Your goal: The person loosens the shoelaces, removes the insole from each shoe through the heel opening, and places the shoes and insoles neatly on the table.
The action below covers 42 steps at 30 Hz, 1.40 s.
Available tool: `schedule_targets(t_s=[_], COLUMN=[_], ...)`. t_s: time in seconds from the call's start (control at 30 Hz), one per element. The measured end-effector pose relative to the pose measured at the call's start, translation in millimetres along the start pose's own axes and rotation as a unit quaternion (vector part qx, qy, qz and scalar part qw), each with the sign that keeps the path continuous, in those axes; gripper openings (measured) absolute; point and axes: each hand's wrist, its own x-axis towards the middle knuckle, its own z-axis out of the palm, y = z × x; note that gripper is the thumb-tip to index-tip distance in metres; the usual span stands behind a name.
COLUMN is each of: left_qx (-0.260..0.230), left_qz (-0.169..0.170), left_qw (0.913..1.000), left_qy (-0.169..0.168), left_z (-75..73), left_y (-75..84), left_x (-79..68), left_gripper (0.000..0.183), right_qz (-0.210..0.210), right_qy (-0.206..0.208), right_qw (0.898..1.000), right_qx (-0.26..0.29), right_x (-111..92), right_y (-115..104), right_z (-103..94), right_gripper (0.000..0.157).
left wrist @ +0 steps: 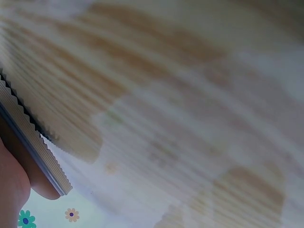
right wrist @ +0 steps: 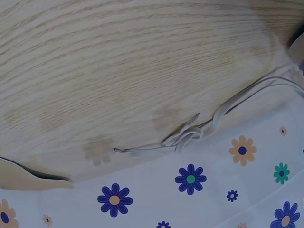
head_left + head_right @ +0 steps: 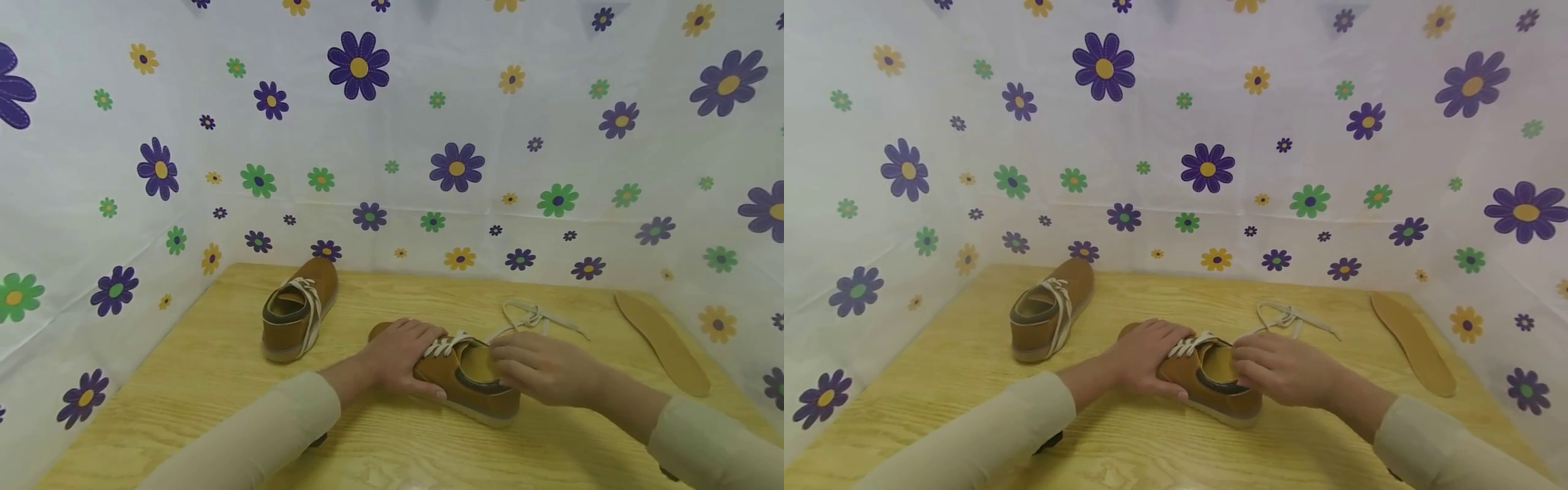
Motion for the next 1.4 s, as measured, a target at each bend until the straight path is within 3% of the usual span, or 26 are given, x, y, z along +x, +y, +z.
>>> schedule_targets(t_s=[0.13, 0.57, 1.07, 1.4], left_qx=[0.007, 0.006, -0.001, -0.003], left_qz=[0.002, 0.004, -0.002, -0.008], left_qw=[1.0000, 1.0000, 1.0000, 0.9999], left_qy=[0.005, 0.005, -0.006, -0.009], left_z=[0.8, 1.2, -1.3, 0.0], left_y=[-0.8, -0.2, 1.5, 0.1], left_x=[1.3, 2.7, 2.6, 0.8], left_gripper=[0.100, 0.101, 0.101, 0.100], right_qz=[0.010, 0.005, -0.011, -0.008], right_qy=[-0.037, -0.089, -0.043, -0.049], right_qw=[0.999, 0.996, 0.998, 0.998], right_qx=[-0.007, -0.024, -0.040, -0.050], right_x=[-5.3, -13.9, -23.5, -22.7], right_y=[-3.8, -6.5, -1.2, -1.3], right_z=[-1.6, -14.4, -17.1, -18.8], right_gripper=[0.035, 0.041, 0.038, 0.038])
